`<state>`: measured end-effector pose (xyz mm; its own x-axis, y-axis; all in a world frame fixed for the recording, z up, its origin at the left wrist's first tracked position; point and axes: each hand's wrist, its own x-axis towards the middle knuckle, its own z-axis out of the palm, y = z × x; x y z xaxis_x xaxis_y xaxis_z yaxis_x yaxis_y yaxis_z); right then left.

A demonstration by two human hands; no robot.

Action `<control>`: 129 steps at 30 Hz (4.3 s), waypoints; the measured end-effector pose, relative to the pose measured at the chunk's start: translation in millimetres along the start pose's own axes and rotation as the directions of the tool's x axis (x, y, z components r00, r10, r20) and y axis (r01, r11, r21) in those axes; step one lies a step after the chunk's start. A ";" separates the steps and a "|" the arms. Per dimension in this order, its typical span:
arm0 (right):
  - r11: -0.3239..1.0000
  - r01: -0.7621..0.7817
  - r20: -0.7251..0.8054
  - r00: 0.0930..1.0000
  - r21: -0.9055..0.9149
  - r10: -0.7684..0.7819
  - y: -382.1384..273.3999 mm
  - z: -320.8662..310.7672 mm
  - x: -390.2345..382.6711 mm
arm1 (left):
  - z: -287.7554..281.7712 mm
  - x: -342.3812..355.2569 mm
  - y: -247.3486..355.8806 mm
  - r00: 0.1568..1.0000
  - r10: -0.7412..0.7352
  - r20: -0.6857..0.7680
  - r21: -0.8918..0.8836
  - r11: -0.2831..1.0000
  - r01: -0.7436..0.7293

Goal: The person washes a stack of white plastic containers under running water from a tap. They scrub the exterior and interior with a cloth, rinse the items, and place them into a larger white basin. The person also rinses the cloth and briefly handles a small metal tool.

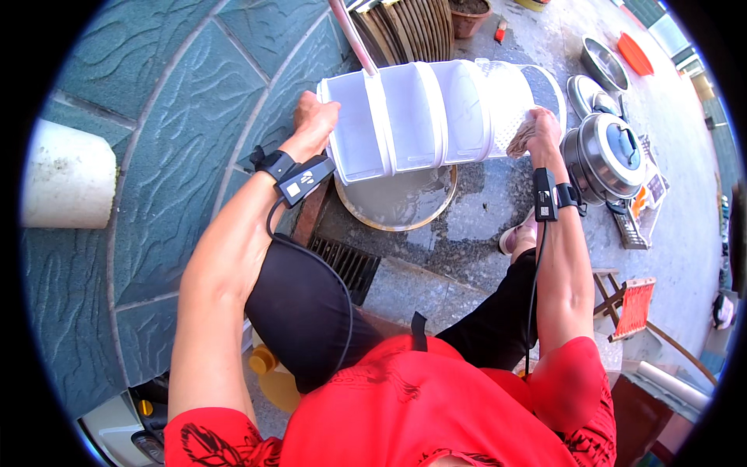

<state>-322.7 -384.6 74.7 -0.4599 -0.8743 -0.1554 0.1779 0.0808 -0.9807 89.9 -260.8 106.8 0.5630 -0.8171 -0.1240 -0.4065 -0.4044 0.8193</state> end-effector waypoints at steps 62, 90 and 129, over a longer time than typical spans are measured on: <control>0.993 0.065 0.452 0.892 -0.099 -0.013 -14.3 104.7 -85.1 | -79.5 -95.8 -102.6 0.651 -0.618 0.440 -0.410 0.507 0.758; 0.979 0.048 0.305 0.946 0.198 -0.108 -48.1 6.9 -34.6 | -7.8 -46.0 -71.3 0.884 -0.241 0.400 -0.530 0.727 0.437; 0.960 0.188 0.275 0.953 -0.207 -0.127 -55.6 -12.7 -67.5 | -20.1 -16.3 -92.5 0.844 -0.289 0.452 -0.478 0.721 0.502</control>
<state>-312.7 -324.0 138.2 -0.2221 -0.9750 0.0091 -0.0952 0.0124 -0.9954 132.7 -201.7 44.3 0.2677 -0.7587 -0.5939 0.3330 -0.5055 0.7960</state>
